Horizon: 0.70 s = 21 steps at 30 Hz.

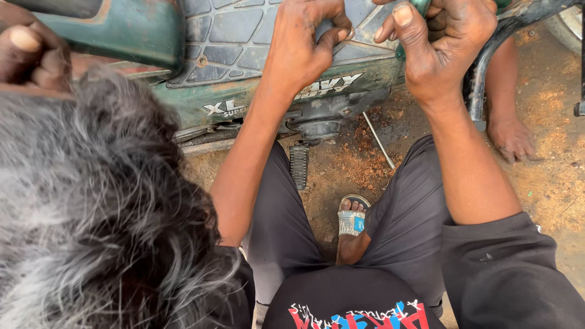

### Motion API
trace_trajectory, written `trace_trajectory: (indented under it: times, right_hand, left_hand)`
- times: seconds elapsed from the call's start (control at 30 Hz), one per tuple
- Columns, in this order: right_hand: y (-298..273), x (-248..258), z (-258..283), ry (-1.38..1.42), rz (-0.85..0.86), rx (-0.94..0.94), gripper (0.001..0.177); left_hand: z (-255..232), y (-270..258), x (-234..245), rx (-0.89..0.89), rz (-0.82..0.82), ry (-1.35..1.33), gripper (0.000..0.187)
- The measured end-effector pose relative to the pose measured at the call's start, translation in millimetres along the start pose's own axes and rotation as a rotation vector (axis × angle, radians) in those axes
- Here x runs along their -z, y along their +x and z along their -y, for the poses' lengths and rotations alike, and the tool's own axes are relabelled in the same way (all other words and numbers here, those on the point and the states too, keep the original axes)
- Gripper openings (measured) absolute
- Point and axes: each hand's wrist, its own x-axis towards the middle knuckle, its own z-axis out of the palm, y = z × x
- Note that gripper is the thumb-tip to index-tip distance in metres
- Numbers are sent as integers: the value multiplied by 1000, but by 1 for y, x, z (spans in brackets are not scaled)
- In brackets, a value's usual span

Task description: The person removes a side panel from a motorcycle, handles small components and wires, and uses a screwdriver to tighten fasteners on the bike frame.

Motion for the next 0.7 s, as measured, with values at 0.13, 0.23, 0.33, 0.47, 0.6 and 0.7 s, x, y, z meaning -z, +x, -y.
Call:
trace_trajectory:
  times: [0.13, 0.23, 0.33, 0.47, 0.6, 0.7]
  right_hand:
    - [1, 1, 5, 2, 1, -9, 28]
    - [5, 1, 9, 1, 2, -25, 29]
    - [7, 0, 17, 5, -15, -33, 31]
    - [9, 8, 17, 23, -116, -110, 29]
    - [12, -3, -9, 50, -143, -196, 29]
    - [13, -13, -21, 46, -130, -203, 30]
  left_hand:
    - [0, 3, 2, -89, -39, 7, 17]
    - [-8, 3, 12, -35, 152, 31, 17]
    - [-19, -4, 15, -127, 76, 152, 20]
    - [-11, 0, 9, -6, 33, 49, 20]
    - [-1, 3, 9, 143, 105, -130, 23]
    - [-2, 4, 9, 117, 88, -105, 26]
